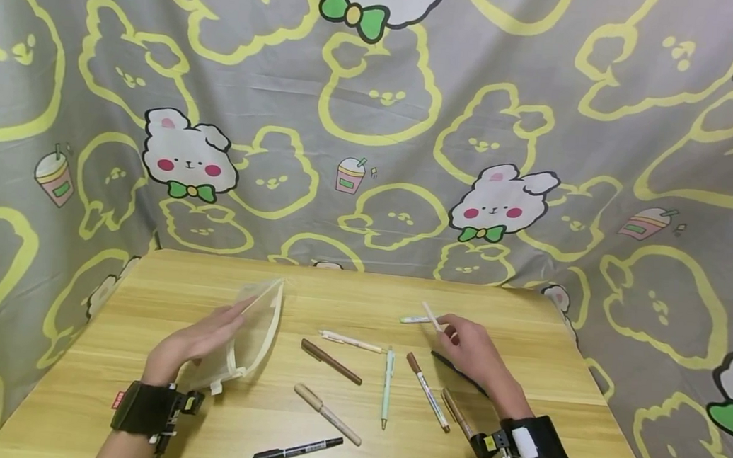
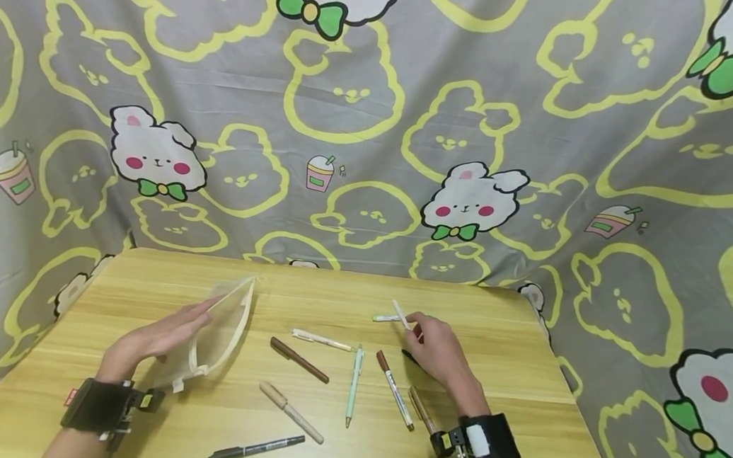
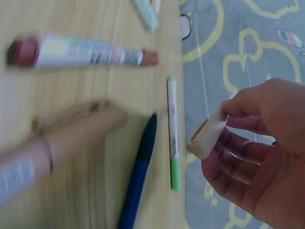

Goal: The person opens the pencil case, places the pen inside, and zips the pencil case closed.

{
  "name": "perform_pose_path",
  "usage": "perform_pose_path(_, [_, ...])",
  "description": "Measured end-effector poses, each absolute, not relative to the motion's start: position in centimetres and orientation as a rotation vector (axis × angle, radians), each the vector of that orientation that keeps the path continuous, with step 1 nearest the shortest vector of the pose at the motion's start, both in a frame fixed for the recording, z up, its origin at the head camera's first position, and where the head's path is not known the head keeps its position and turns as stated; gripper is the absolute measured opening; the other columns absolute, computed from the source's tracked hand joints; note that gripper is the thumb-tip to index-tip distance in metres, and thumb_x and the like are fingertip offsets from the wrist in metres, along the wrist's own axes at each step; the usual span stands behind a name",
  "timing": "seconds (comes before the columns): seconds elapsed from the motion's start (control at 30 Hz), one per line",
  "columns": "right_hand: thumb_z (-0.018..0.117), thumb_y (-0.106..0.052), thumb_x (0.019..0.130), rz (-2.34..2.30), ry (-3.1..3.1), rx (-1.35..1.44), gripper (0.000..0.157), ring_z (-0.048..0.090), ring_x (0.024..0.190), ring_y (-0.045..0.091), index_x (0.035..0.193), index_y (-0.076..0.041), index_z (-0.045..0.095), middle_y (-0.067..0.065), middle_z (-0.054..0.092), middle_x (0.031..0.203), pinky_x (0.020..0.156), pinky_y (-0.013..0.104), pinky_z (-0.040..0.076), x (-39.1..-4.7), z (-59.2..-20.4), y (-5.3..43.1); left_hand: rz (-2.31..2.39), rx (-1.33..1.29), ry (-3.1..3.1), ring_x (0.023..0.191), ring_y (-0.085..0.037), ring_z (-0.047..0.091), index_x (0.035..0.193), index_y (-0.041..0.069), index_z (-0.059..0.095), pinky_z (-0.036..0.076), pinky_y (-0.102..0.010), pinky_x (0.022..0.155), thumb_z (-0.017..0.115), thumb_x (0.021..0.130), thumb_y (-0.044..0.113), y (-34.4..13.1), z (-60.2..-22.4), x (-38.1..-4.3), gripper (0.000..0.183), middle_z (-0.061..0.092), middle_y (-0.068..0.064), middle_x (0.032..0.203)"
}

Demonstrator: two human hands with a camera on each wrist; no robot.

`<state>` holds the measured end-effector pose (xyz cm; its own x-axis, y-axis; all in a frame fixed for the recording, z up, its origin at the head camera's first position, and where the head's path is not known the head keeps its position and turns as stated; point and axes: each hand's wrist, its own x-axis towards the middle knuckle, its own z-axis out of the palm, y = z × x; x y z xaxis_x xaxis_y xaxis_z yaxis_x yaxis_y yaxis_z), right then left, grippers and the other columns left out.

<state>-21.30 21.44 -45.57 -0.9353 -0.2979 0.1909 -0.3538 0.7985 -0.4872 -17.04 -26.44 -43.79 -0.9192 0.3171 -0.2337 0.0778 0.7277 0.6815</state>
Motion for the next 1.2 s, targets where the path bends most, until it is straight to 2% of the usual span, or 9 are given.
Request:
perform_pose_path(0.1, [0.060, -0.011, 0.096, 0.908, -2.882, 0.494, 0.028, 0.065, 0.073, 0.017, 0.122, -0.002, 0.065, 0.009, 0.069, 0.088, 0.051, 0.029, 0.053, -21.1, -45.5, 20.4, 1.035, 0.298, 2.563, 0.138, -0.059, 0.004, 0.160, 0.015, 0.011, 0.032, -0.086, 0.079, 0.022, 0.108, 0.043, -26.2, -43.9, -17.1, 0.060, 0.006, -0.033, 0.158])
perform_pose_path(0.2, [0.059, -0.012, 0.096, 0.993, -2.864, 0.457, 0.028, 0.066, 0.074, 0.019, 0.122, -0.003, 0.066, 0.010, 0.070, 0.090, 0.051, 0.029, 0.054, -21.1, -45.4, 19.2, 1.077, 0.278, 2.524, 0.136, -0.062, 0.005, 0.160, 0.017, 0.012, 0.038, -0.085, 0.067, 0.026, 0.107, 0.046, -26.2, -43.9, -17.0, 0.062, 0.005, -0.035, 0.157])
perform_pose_path(0.37, [0.060, -0.011, 0.095, 1.077, -2.851, 0.433, 0.029, 0.066, 0.073, 0.018, 0.122, -0.005, 0.067, 0.008, 0.070, 0.089, 0.052, 0.029, 0.054, -21.0, -45.5, 16.8, 1.073, 0.278, 2.542, 0.137, -0.060, 0.005, 0.160, 0.016, 0.012, 0.029, -0.088, 0.077, 0.024, 0.107, 0.047, -26.2, -43.7, -16.7, 0.063, 0.005, -0.035, 0.157])
perform_pose_path(0.57, [0.059, -0.011, 0.096, 1.140, -2.849, 0.412, 0.028, 0.065, 0.072, 0.018, 0.122, -0.007, 0.068, 0.005, 0.069, 0.087, 0.052, 0.030, 0.053, -20.3, -45.5, 14.6, 1.083, 0.272, 2.529, 0.138, -0.058, 0.002, 0.160, 0.017, 0.009, 0.024, -0.089, 0.082, 0.020, 0.107, 0.050, -26.2, -43.5, -16.6, 0.064, 0.003, -0.032, 0.159])
perform_pose_path(0.8, [0.062, -0.009, 0.093, 1.225, -2.832, 0.412, 0.030, 0.064, 0.074, 0.018, 0.122, -0.007, 0.067, 0.003, 0.067, 0.087, 0.051, 0.030, 0.052, -20.0, -45.4, 12.7, 1.155, 0.252, 2.476, 0.140, -0.055, -0.001, 0.161, 0.021, 0.006, 0.027, -0.089, 0.076, 0.020, 0.104, 0.057, -25.9, -43.7, -17.1, 0.069, -0.002, -0.028, 0.161])
perform_pose_path(1.03, [0.063, -0.010, 0.091, 1.287, -2.797, 0.466, 0.030, 0.064, 0.074, 0.019, 0.120, -0.005, 0.068, 0.005, 0.068, 0.088, 0.058, 0.031, 0.055, -20.3, -45.1, 10.2, 1.154, 0.179, 2.458, 0.136, -0.061, 0.003, 0.161, 0.025, 0.009, 0.036, -0.086, 0.066, 0.026, 0.104, 0.056, -25.6, -43.6, -17.3, 0.067, -0.002, -0.028, 0.160])
perform_pose_path(1.2, [0.062, -0.009, 0.092, 1.357, -2.827, 0.514, 0.031, 0.064, 0.074, 0.019, 0.122, -0.002, 0.067, 0.008, 0.068, 0.091, 0.055, 0.029, 0.055, -19.9, -45.4, 8.1, 1.180, 0.186, 2.447, 0.135, -0.063, 0.003, 0.161, 0.023, 0.010, 0.036, -0.086, 0.062, 0.026, 0.104, 0.055, -25.8, -43.9, -17.0, 0.067, -0.002, -0.028, 0.161])
